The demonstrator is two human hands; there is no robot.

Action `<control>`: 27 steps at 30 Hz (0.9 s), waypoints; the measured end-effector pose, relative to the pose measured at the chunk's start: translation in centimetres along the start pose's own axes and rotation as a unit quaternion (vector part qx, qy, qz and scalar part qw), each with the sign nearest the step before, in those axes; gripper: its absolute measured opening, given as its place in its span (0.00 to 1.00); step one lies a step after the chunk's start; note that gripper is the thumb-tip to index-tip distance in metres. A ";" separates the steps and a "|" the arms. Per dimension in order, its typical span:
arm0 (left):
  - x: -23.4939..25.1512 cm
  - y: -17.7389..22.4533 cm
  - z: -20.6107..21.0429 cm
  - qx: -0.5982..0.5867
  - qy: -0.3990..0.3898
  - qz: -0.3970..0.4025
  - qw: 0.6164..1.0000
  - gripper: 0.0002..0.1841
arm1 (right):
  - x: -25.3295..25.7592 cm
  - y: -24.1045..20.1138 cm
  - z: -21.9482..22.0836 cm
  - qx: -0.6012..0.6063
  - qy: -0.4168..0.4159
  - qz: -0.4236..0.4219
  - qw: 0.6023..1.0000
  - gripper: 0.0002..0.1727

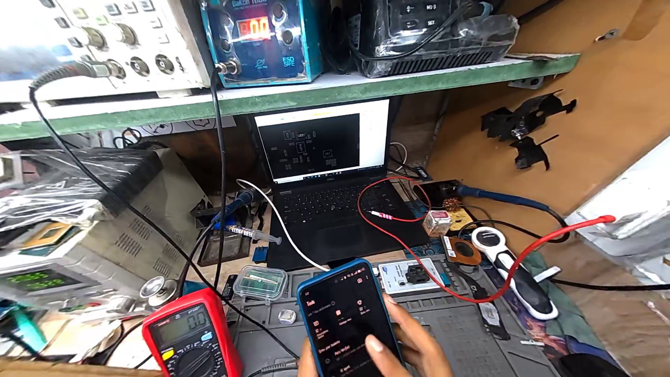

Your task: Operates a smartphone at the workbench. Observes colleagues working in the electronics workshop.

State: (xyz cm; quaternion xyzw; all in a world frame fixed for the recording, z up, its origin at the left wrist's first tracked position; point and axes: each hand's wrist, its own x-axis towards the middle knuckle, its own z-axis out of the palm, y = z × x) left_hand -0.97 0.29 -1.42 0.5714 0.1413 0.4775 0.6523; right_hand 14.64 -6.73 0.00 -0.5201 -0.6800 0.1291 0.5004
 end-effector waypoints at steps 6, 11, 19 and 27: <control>0.0 0.0 0.0 -0.005 0.000 -0.003 1.000 0.34 | 0.1 0.0 -0.2 0.006 0.021 0.011 1.000 0.46; 0.0 0.1 -0.1 -0.002 0.001 -0.011 1.000 0.39 | 0.1 -0.2 -0.2 0.010 -0.007 0.018 1.000 0.30; -0.2 0.1 -0.2 0.003 0.000 -0.010 1.000 0.38 | 0.1 0.1 -0.3 0.007 0.050 -0.001 0.999 0.34; 0.0 0.1 -0.3 -0.005 -0.005 -0.016 1.000 0.37 | 0.1 0.3 -0.5 0.034 0.062 -0.001 0.998 0.24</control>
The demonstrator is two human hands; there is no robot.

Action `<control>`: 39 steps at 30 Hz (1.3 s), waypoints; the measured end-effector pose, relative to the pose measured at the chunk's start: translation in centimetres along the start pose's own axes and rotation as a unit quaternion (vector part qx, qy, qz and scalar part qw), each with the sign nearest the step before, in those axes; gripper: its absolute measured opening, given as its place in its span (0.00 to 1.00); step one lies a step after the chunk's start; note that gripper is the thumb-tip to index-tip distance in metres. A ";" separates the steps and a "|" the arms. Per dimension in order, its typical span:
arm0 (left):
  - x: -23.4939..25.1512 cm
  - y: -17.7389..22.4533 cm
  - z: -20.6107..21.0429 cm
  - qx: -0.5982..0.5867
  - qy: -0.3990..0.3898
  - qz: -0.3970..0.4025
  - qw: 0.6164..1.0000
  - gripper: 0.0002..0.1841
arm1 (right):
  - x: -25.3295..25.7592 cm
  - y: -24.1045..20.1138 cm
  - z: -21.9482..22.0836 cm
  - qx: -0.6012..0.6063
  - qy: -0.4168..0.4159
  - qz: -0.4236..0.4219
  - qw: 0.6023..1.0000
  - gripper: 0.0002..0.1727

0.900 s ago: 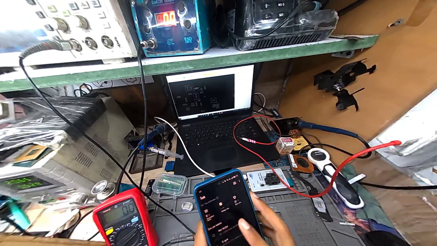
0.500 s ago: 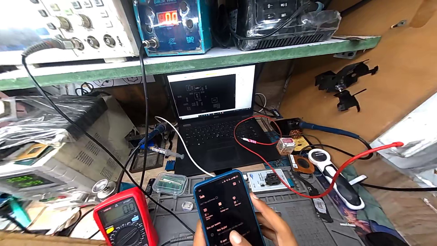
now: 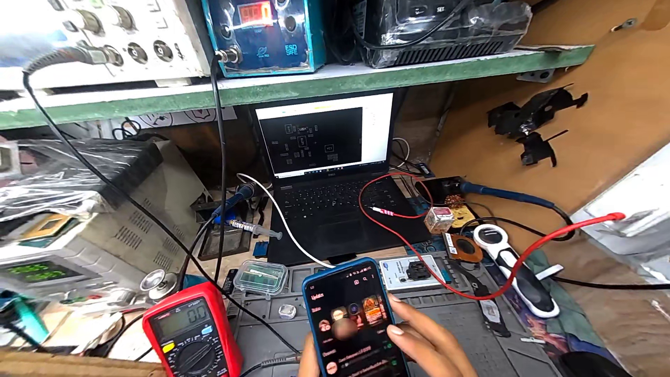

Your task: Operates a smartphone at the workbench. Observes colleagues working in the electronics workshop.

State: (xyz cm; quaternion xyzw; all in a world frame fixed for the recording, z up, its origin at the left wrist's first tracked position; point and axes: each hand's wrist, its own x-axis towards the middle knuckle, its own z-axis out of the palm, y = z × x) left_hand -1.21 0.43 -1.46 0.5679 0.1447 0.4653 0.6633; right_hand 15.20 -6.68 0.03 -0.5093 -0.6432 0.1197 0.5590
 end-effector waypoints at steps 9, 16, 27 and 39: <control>0.2 -0.1 0.2 0.006 -0.005 0.004 1.000 0.37 | 0.0 -0.2 -0.3 -0.009 0.010 0.010 1.000 0.23; 0.2 -0.1 0.3 -0.015 -0.012 0.003 1.000 0.35 | -0.1 -0.2 0.1 -0.036 0.013 0.005 0.999 0.24; 0.1 0.0 0.2 -0.005 -0.015 -0.003 1.000 0.36 | -0.1 -0.1 0.1 -0.046 0.017 0.005 0.999 0.27; 0.0 -0.1 0.1 -0.003 -0.012 -0.001 1.000 0.35 | -0.3 -0.1 0.1 -0.021 0.023 0.011 0.999 0.27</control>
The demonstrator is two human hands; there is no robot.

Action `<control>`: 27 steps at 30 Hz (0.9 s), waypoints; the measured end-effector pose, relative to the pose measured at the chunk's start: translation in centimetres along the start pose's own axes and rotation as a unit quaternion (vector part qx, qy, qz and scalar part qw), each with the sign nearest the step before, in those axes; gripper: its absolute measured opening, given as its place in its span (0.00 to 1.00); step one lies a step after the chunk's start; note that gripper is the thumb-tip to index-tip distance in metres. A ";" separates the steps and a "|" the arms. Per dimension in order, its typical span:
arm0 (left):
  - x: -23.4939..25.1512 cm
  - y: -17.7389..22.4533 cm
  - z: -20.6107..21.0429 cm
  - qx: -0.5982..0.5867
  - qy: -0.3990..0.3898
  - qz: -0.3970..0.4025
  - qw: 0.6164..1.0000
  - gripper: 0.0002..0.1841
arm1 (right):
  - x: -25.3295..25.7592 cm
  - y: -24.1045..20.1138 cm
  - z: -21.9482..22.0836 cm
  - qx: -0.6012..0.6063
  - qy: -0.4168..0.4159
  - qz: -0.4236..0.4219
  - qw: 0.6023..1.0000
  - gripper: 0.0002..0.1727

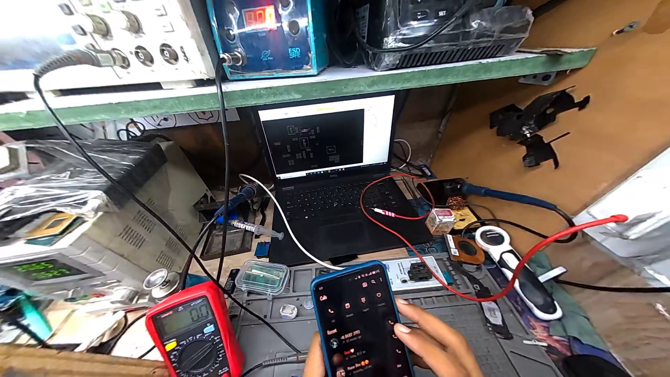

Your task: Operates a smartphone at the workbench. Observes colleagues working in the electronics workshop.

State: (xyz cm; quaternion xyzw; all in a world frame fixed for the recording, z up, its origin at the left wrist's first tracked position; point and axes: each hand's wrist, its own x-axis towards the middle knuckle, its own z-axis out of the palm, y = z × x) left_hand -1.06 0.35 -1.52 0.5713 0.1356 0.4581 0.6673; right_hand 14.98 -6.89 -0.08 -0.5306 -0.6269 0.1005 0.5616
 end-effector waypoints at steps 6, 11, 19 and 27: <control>0.0 -0.1 0.0 -0.005 -0.001 -0.001 1.000 0.35 | 0.0 0.0 0.1 0.001 0.004 0.001 1.000 0.26; 0.0 0.0 0.0 0.029 0.008 0.005 1.000 0.39 | 0.0 0.0 0.0 -0.003 0.003 0.001 1.000 0.26; -0.1 0.0 0.0 0.039 0.011 0.007 0.999 0.39 | -0.1 -0.1 0.1 -0.007 0.003 0.006 1.000 0.26; -0.1 0.1 0.1 0.028 0.011 0.004 1.000 0.38 | 0.0 -0.1 0.1 -0.005 0.005 0.007 1.000 0.25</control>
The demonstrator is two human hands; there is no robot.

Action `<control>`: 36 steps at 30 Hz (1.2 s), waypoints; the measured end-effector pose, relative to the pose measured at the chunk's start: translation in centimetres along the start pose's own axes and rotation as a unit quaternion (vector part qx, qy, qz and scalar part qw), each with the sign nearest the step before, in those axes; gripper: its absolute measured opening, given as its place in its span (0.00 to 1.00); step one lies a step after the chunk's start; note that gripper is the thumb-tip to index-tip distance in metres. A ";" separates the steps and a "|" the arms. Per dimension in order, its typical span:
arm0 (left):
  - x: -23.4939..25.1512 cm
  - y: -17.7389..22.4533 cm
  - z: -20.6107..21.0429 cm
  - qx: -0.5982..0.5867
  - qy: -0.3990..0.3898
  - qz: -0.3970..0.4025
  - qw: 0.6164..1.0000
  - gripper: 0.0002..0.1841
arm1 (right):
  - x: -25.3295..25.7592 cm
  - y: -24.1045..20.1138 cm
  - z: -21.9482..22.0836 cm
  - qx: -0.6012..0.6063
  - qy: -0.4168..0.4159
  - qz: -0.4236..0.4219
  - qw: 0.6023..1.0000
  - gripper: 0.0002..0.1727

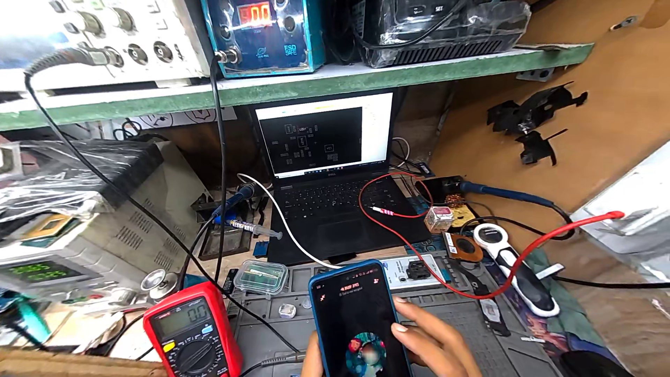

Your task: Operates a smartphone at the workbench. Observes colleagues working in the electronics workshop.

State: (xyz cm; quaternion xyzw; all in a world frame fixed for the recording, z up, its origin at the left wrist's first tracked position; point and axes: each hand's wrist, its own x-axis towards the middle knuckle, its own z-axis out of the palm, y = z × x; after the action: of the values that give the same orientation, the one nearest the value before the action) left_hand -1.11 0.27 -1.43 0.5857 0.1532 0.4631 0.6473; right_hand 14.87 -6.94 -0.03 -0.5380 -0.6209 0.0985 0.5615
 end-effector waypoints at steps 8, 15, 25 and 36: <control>0.1 0.0 0.0 0.005 -0.001 0.005 1.000 0.37 | 0.1 0.0 -0.1 0.001 -0.003 0.000 1.000 0.25; 0.2 -0.1 0.0 -0.003 0.000 0.003 1.000 0.35 | 0.1 0.0 0.0 0.000 -0.004 0.004 1.000 0.25; 0.2 -0.1 0.1 -0.003 0.004 0.005 1.000 0.35 | 0.1 0.0 0.0 0.002 -0.005 0.005 1.000 0.26; 0.1 -0.2 -0.1 -0.001 0.007 0.001 1.000 0.36 | 0.1 0.1 -0.3 0.009 -0.019 -0.001 1.000 0.24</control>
State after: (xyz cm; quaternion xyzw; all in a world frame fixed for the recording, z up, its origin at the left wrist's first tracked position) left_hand -1.05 0.38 -1.60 0.5820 0.1561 0.4682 0.6463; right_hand 15.13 -6.96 0.08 -0.5306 -0.6311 0.1135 0.5543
